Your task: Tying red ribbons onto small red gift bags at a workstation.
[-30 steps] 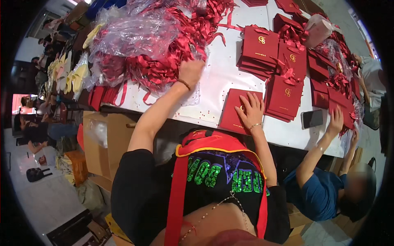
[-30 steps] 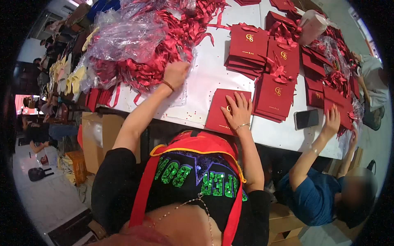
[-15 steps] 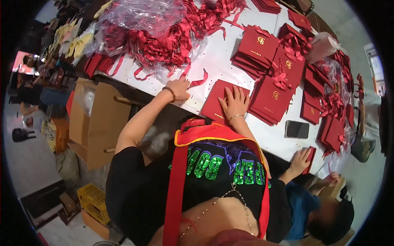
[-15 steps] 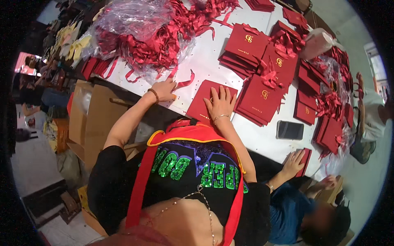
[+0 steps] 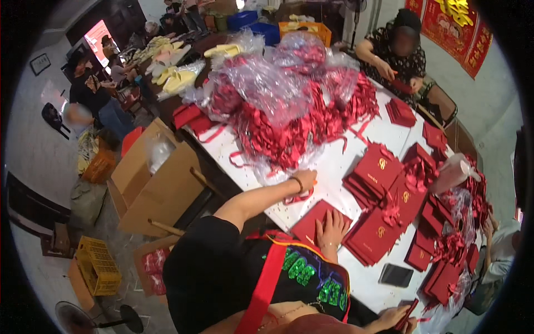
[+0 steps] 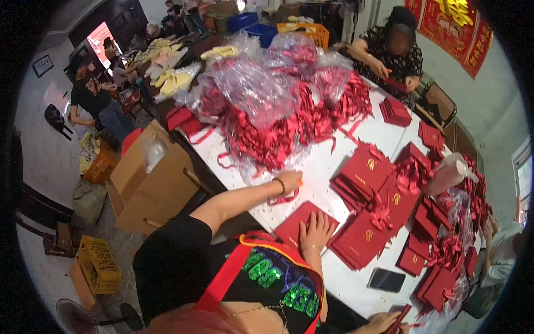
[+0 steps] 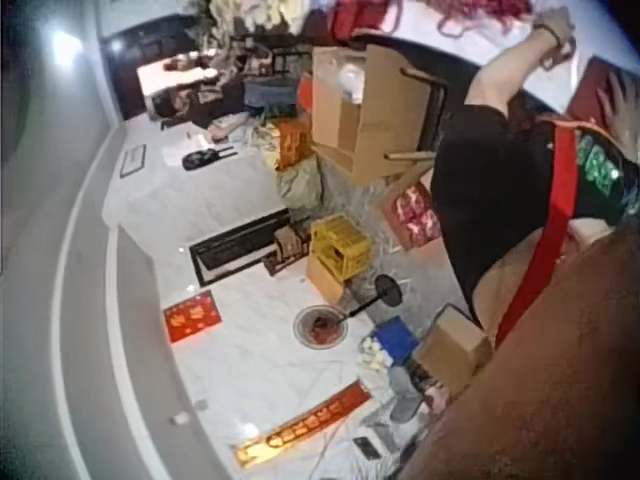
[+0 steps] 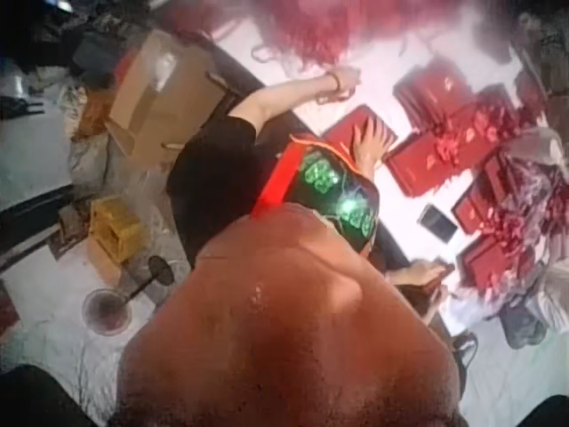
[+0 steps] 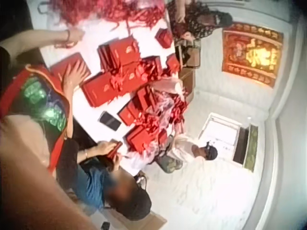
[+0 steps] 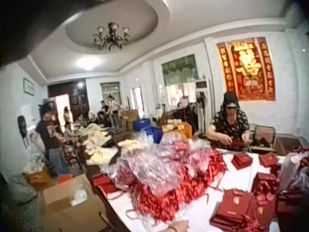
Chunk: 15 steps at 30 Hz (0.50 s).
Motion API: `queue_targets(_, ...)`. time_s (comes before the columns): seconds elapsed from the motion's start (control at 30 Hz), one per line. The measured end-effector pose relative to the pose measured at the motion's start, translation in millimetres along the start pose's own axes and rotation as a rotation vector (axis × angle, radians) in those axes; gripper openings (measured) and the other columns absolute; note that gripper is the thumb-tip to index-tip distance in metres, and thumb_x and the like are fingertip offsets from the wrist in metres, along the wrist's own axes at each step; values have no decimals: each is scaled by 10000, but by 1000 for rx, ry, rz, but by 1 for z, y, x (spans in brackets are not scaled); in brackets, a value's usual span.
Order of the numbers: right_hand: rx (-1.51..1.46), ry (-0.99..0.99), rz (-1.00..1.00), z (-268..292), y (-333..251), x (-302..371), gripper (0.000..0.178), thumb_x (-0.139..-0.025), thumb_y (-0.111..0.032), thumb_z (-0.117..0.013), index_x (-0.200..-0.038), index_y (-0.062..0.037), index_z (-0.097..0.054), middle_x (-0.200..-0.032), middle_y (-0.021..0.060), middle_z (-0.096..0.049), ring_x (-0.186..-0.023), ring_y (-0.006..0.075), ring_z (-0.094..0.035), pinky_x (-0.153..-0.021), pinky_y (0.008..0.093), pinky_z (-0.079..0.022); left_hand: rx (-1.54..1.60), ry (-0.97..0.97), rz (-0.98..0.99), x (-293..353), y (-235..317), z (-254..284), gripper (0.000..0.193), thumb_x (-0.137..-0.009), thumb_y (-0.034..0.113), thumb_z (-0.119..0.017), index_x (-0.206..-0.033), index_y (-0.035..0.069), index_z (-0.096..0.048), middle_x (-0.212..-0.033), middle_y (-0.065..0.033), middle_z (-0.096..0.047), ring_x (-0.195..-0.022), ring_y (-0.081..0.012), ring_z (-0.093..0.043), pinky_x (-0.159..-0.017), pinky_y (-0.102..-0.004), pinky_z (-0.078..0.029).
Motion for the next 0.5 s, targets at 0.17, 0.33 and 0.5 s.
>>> queue_targets(0.17, -26, -29, -33, 4, 1, -3, 461, -787, -379, -568, -1161, -112, -526, -1249, 89, -459, -1200, 282, -362, -1028, 507, -175, -118, -10, -23, 27, 16, 10, 327, -827, 322, -513, -951, 20, -497, -808, -198, -598, -794, -386, -587, -715, -448, -447)
queue_targets(0.33, -20, -62, -38, 2, 1, -15, 458, -787, -370, -568, -1158, -104, -525, -1253, 91, -457, -1202, 278, -360, -1029, 502, -174, -23, 93, -189, 33, 3, -2, 168, -798, 101, -516, -955, 44, -523, -949, -170, -583, -900, -323, -555, -719, -426, -443)
queue_targets(0.5, -78, -64, -108, 5, 3, -18, 515, -777, -374, -583, -1172, -54, -499, -1257, 147, -425, -1201, 305, -351, -1033, 480, -188, 64, 267, -80, 48, -14, 5, 193, -782, 140, -565, -957, 58, -557, -917, -117, -593, -859, -284, -564, -716, -397, -441)
Point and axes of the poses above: each hand's wrist, its own x-axis away from the middle knuckle, its own z-axis out of the back of the hand, y = z × x, the point moved 7 cm from there along -x, towards the middle knuckle
